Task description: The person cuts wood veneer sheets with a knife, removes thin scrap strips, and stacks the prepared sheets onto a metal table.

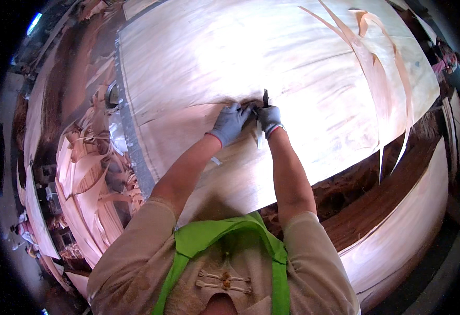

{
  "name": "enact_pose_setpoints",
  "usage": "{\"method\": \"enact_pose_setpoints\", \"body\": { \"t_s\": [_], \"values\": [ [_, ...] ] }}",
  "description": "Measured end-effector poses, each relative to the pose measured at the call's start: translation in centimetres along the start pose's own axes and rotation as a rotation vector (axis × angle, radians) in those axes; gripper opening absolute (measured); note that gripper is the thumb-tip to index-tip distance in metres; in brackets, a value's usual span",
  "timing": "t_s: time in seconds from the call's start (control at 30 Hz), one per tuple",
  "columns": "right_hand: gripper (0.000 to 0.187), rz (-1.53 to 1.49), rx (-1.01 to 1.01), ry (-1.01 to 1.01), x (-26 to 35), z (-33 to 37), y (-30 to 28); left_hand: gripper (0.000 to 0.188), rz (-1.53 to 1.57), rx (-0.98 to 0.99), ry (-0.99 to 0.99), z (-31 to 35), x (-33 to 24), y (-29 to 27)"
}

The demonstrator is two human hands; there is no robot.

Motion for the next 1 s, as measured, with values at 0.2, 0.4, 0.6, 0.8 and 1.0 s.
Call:
{"method": "enact_pose_setpoints", "body": {
  "t_s": [0.2, 0.4, 0.6, 0.8, 1.0],
  "values": [
    [0.029, 0.324, 0.170, 0.051, 0.6, 4.5, -1.4, 0.048, -0.093, 0.012, 0.076, 1.0, 0.7, 1.1],
    [0.020, -0.264, 0.048, 0.126, -5.0, 10.1, -0.6, 0.037, 0.054, -0.038, 0.016, 0.4, -0.4, 0.7],
    [0.020, -0.272, 0.049, 0.148, -6.5, 15.7, 5.9, 0.039, 0.207, -0.177, -0.025, 1.7, 1.5, -0.1],
    [0.016, -0.090, 0.278, 0.037, -2.1, 17.1, 15.6, 0.029, 0.411, -0.507, -0.206, 17.0, 14.6, -3.1],
    [0.018, -0.003, 0.631, -0.004, 5.8, 15.9, 33.0, 0.038, 0.109, -0.202, -0.574, 29.4, 27.9, -0.7]
  ]
}}
Point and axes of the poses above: each hand's wrist, its own z-axis away from the middle knuckle, its own y-axis out of the palm, x = y × z, the point moved 8 cm from there along -z, towards the middle knuckle, and after that the axes turned 1 degree about -y, right-handed, at the moved point
